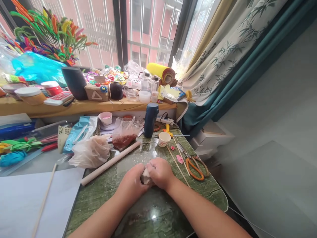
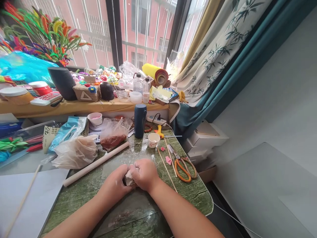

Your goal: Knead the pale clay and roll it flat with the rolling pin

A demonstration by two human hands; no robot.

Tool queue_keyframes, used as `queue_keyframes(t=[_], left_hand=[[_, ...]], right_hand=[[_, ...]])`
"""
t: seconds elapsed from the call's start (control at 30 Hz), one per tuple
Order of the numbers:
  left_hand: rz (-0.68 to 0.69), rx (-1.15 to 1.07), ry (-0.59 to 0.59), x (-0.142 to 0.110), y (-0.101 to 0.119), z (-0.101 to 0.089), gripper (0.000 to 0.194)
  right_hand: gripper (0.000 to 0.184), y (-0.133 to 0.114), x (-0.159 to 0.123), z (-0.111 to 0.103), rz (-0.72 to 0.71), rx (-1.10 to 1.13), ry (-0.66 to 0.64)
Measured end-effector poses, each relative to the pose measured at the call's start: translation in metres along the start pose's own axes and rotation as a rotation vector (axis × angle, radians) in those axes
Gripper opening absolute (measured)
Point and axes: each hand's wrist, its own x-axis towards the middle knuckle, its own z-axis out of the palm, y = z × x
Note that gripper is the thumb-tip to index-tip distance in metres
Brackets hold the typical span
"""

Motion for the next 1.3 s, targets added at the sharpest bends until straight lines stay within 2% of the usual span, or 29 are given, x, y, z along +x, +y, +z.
queue_keyframes(t=[0.1,0.17,0.23,0.27,0.33,0.47,0.53,0.63,0.7,0.8,0.87,1.0,1.07,1.17,1.2,1.23,1.3], left_hand=[[0.102,-0.186,0.091,-0.001,-0.006,-0.006,0.035],[0.171,-0.310,0.121,-0.003,-0.012,-0.009,0.062],[0.187,-0.366,0.090,-0.005,-0.016,-0.012,0.084],[0.180,-0.365,0.051,-0.005,-0.017,-0.012,0.086],[0.152,-0.330,-0.023,-0.004,-0.016,-0.013,0.076],[0.110,-0.296,-0.078,-0.001,-0.010,-0.012,0.057],[0.111,-0.295,-0.063,0.000,-0.008,-0.011,0.059],[0.143,-0.274,-0.026,0.000,-0.008,-0.011,0.059],[0.158,-0.269,0.000,-0.002,-0.007,-0.011,0.054],[0.156,-0.295,0.017,-0.007,-0.004,-0.011,0.049],[0.171,-0.311,-0.029,-0.009,0.000,-0.011,0.048],[0.195,-0.281,-0.179,-0.008,0.003,-0.008,0.042],[0.164,-0.289,-0.247,-0.006,0.002,-0.005,0.051],[0.107,-0.399,-0.295,-0.004,0.005,-0.001,0.090],[0.100,-0.436,-0.296,-0.004,0.007,0.000,0.097],[0.101,-0.463,-0.293,-0.003,0.010,0.000,0.096],[0.119,-0.475,-0.312,-0.002,0.015,0.000,0.083]], right_hand=[[0.056,-0.004,0.000,0.005,0.053,0.121,0.091],[0.061,-0.007,0.000,0.011,0.120,0.370,0.146],[0.062,-0.010,0.001,0.016,0.187,0.639,0.169],[0.060,-0.010,0.002,0.018,0.210,0.721,0.172],[0.054,-0.010,0.001,0.018,0.232,0.747,0.181],[0.043,-0.015,-0.002,0.004,0.192,0.660,0.178],[0.032,-0.025,0.000,-0.007,0.084,0.502,0.147],[0.020,-0.046,0.012,-0.022,-0.150,0.184,0.095],[0.018,-0.060,0.021,-0.029,-0.231,0.033,-0.010],[0.017,-0.072,0.023,-0.033,-0.261,-0.133,-0.177],[0.021,-0.071,0.015,-0.033,-0.278,-0.209,-0.202],[0.023,-0.049,-0.006,-0.025,-0.270,-0.193,-0.112],[0.019,-0.035,-0.015,-0.020,-0.234,-0.118,-0.051],[0.016,-0.025,-0.022,-0.015,-0.252,-0.089,-0.005],[0.016,-0.025,-0.022,-0.016,-0.266,-0.102,-0.002],[0.015,-0.028,-0.021,-0.019,-0.273,-0.122,-0.018],[0.017,-0.040,-0.014,-0.028,-0.264,-0.166,-0.099]])
